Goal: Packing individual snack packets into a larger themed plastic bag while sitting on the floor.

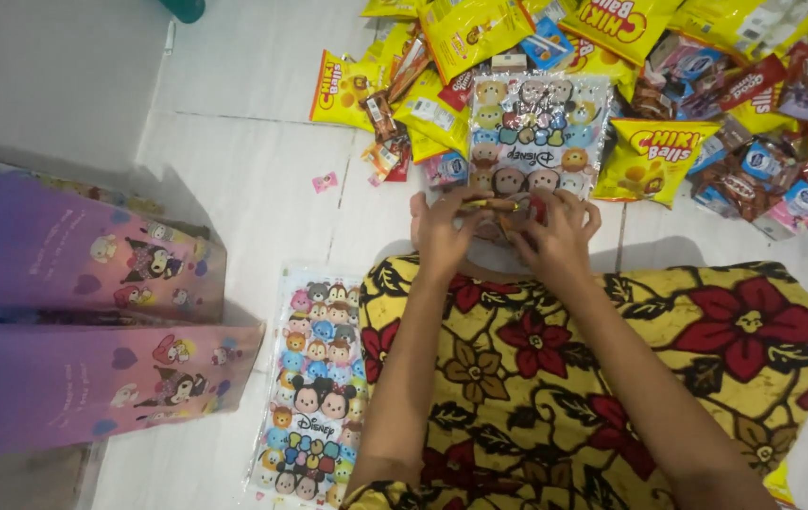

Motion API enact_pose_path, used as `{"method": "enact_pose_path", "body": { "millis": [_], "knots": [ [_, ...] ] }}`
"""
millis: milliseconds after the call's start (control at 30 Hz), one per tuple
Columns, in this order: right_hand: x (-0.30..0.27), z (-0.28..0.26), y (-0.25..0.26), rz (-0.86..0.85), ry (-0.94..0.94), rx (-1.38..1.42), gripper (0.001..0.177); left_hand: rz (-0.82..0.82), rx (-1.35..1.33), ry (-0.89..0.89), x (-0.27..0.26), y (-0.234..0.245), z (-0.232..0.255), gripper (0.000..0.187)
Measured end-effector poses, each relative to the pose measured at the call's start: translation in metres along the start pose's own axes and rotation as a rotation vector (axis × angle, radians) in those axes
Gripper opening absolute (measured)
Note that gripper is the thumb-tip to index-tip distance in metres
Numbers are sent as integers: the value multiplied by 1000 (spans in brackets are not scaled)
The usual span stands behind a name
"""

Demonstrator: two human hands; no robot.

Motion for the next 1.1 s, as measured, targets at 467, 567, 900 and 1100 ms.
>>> {"method": "enact_pose_path", "body": {
  "millis": [467,567,900,1100],
  "knots": [
    [-9,20,-10,103,-183,-155,12,-181,-248,-65,14,-11,13,24],
    [-11,30,-19,51,-263,-88,14,-317,-118,-82,1,-31,-5,19],
    [-18,32,-23,-136,-461,39,9,-321,147,-165,22,-16,13,20],
    [-17,25,-12,-85,-423,49,17,-240,61,-120,12,-21,-2,14]
  ]
}}
Point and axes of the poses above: each hand's wrist, its own x-axis towards the middle knuckle, its own y-axis out of the back of the hand, z = x × y, the point moved 2 cm from there along x, towards the middle knuckle, and after that the axes turned 13 degrees about -y, right-handed, at the moved point
